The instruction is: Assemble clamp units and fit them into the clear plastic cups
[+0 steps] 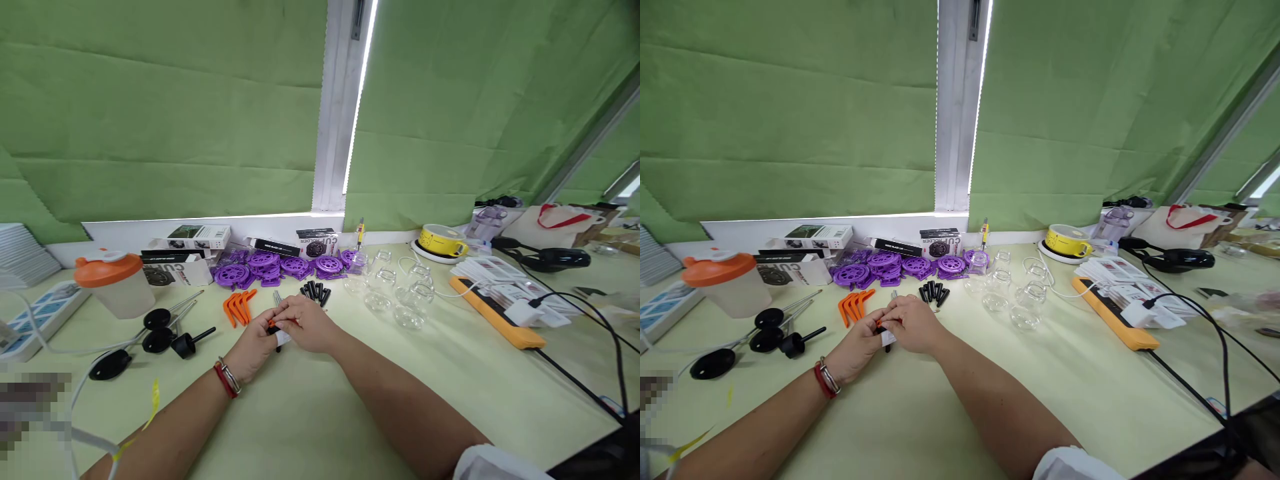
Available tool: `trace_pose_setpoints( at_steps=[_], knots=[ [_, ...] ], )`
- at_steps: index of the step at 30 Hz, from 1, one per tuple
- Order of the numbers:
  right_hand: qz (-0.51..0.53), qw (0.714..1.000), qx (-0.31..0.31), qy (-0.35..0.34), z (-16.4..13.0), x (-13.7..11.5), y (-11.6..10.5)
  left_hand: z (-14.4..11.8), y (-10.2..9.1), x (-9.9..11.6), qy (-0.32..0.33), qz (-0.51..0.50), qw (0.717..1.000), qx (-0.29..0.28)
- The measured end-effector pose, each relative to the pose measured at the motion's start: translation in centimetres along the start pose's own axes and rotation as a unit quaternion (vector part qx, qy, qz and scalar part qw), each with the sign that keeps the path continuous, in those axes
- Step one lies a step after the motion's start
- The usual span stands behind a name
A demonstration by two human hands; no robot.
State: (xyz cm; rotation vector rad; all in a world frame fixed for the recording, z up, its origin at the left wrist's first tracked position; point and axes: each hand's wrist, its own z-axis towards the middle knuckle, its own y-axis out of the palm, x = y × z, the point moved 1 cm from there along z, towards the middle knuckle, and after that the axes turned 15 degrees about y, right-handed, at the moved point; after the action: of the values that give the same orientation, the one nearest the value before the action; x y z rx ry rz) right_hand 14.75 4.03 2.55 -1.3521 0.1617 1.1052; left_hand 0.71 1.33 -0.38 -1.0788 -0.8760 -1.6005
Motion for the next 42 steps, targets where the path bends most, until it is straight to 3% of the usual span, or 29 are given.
trace_pose_setpoints(
  at_steps=[5,7,9,11,13,16,25,37,40,42],
  knots=[
    [-0.017,0.999,-0.026,-0.038,0.1,-0.4,-0.6,0.0,-0.3,0.1,-0.006,0.018,1.0,-0.004],
    [0.0,1.0,0.012,-0.006,0.5,0.5,-1.3,0.0,-0.7,0.1,-0.028,0.048,0.998,-0.002],
    [0.026,0.991,0.097,0.094,0.9,2.2,-2.1,0.0,-1.1,0.2,-0.063,0.084,0.994,0.01],
    [0.022,0.957,0.167,0.236,1.2,4.5,-2.9,0.1,-1.4,0.3,-0.079,0.109,0.991,0.029],
    [-0.025,0.922,0.164,0.35,1.3,6.7,-3.3,0.2,-1.6,0.3,-0.072,0.117,0.989,0.045],
    [-0.062,0.894,0.147,0.419,1.1,8.8,-3.4,0.4,-1.8,0.2,-0.053,0.107,0.991,0.063],
    [-0.082,0.867,0.136,0.473,1.3,9.9,-3.5,0.6,-1.5,0.7,-0.04,0.075,0.993,0.077],
    [-0.123,0.857,0.139,0.481,1.1,10.4,-4.1,0.3,-1.7,0.1,-0.04,0.161,0.986,0.002],
    [-0.121,0.865,0.143,0.466,1.0,9.9,-4.4,0.4,-1.6,0.4,-0.057,0.148,0.987,0.025],
    [-0.115,0.88,0.142,0.438,1.0,9.0,-4.4,0.6,-1.9,0.7,-0.046,0.122,0.989,0.07]
  ],
)
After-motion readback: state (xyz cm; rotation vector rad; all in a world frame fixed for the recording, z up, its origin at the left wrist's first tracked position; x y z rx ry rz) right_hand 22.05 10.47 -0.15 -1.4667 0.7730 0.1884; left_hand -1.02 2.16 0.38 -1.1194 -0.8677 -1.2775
